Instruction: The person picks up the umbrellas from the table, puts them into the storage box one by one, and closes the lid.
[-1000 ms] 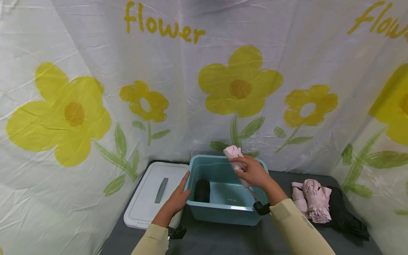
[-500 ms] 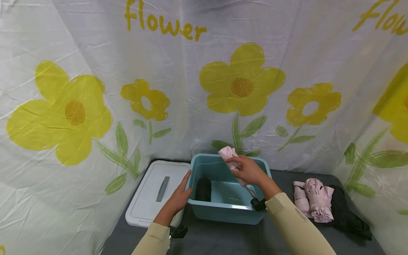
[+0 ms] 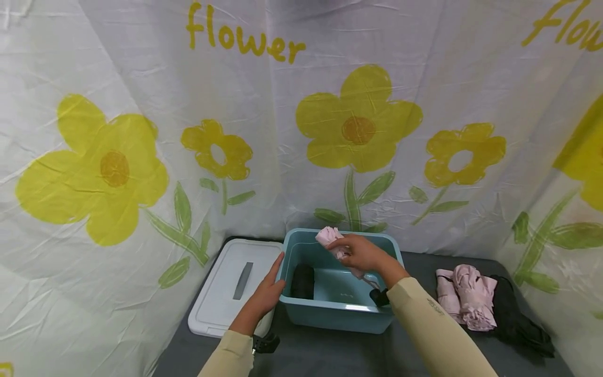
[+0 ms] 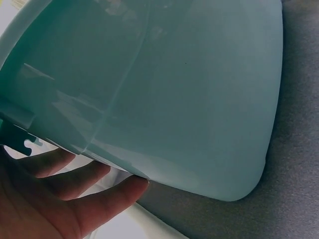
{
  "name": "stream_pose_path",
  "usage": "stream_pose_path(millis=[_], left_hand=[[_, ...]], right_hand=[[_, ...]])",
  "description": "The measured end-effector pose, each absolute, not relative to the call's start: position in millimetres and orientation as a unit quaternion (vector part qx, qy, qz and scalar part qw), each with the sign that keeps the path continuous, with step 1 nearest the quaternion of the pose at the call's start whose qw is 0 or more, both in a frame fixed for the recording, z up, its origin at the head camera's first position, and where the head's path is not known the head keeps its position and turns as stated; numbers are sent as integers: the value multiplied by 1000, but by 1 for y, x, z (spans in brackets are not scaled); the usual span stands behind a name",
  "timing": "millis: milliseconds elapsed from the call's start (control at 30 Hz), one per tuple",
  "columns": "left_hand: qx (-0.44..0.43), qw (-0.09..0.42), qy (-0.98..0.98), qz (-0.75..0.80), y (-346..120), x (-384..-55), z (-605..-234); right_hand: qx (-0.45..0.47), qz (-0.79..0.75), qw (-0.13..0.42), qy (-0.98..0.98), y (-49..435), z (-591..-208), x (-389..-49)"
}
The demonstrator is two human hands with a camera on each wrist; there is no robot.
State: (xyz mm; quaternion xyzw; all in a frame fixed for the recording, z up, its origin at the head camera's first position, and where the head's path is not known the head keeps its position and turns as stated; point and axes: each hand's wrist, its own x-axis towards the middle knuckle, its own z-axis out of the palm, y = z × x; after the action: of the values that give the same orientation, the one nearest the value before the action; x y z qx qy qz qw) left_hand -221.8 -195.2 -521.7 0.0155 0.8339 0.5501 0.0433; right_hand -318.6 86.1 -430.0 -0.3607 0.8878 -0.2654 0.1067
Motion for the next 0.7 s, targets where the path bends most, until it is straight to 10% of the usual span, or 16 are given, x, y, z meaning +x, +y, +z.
stream_pose_path(millis=[700], left_hand=[[18, 39, 832, 553, -194, -220, -520]], right_hand=[[-304, -226, 225, 898, 71, -452, -333]])
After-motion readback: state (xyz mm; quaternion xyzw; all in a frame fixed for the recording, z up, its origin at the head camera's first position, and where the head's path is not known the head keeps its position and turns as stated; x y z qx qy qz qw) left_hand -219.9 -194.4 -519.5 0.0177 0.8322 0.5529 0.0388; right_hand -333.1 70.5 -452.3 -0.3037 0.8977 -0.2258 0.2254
